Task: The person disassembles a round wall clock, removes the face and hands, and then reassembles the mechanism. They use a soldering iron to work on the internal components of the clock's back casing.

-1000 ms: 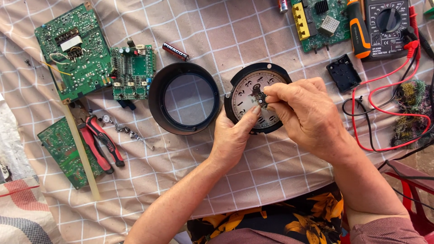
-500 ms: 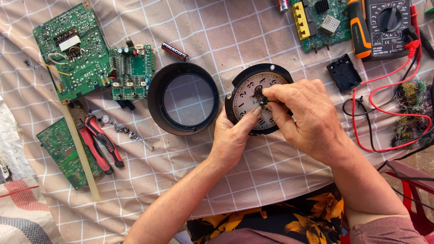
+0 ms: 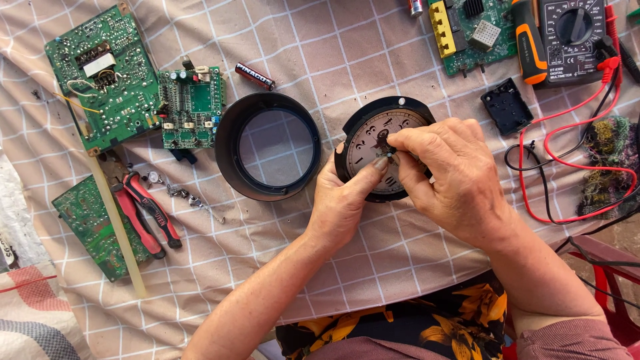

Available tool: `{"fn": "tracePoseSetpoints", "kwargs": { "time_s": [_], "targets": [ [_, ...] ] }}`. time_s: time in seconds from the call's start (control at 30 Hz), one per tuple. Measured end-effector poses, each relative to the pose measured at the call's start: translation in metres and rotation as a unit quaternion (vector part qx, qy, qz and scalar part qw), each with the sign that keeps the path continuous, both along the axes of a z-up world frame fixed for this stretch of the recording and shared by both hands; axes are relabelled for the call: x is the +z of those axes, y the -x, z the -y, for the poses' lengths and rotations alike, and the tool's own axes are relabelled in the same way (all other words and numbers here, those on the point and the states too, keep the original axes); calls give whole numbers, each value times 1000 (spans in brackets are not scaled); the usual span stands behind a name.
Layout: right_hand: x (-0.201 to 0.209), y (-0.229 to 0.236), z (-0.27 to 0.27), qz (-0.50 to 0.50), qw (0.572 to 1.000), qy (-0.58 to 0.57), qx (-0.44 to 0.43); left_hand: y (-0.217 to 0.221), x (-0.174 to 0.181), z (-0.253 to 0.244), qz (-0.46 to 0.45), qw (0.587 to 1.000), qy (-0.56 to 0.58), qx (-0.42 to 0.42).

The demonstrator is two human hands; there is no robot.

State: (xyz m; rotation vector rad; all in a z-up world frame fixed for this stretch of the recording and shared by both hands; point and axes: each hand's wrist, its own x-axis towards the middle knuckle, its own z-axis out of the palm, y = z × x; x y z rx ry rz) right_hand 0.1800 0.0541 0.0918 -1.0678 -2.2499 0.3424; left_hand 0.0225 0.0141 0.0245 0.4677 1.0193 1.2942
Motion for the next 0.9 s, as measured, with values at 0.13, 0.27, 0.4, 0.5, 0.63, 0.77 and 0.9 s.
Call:
{"fn": "tracePoseSetpoints", "kwargs": {
  "time_s": [0.13, 0.27, 0.4, 0.5, 0.63, 0.77, 0.9],
  "targets": [
    [3, 3, 2, 9, 1000, -15, -5, 1, 6, -1, -38, 999, 6, -8],
    [7, 4, 2, 3, 999, -47, 11, -1, 6, -1, -40, 999, 12, 2],
    [6, 2, 2, -3, 999, -48, -1, -1, 8, -1, -28, 999, 26, -4],
    [6, 2, 2, -7, 999, -43, -2, -1, 7, -1, -40, 999, 18, -8],
    [2, 0, 0, -9, 999, -42, 3, 0, 7, -2, -50, 999, 12, -7],
    [1, -1, 0, -10, 1000, -28, -1, 0, 5, -2, -94, 995, 2, -20],
    [3, 1, -1, -19, 999, -32, 0, 1, 9, -3, -106, 994, 12, -26]
  ]
}}
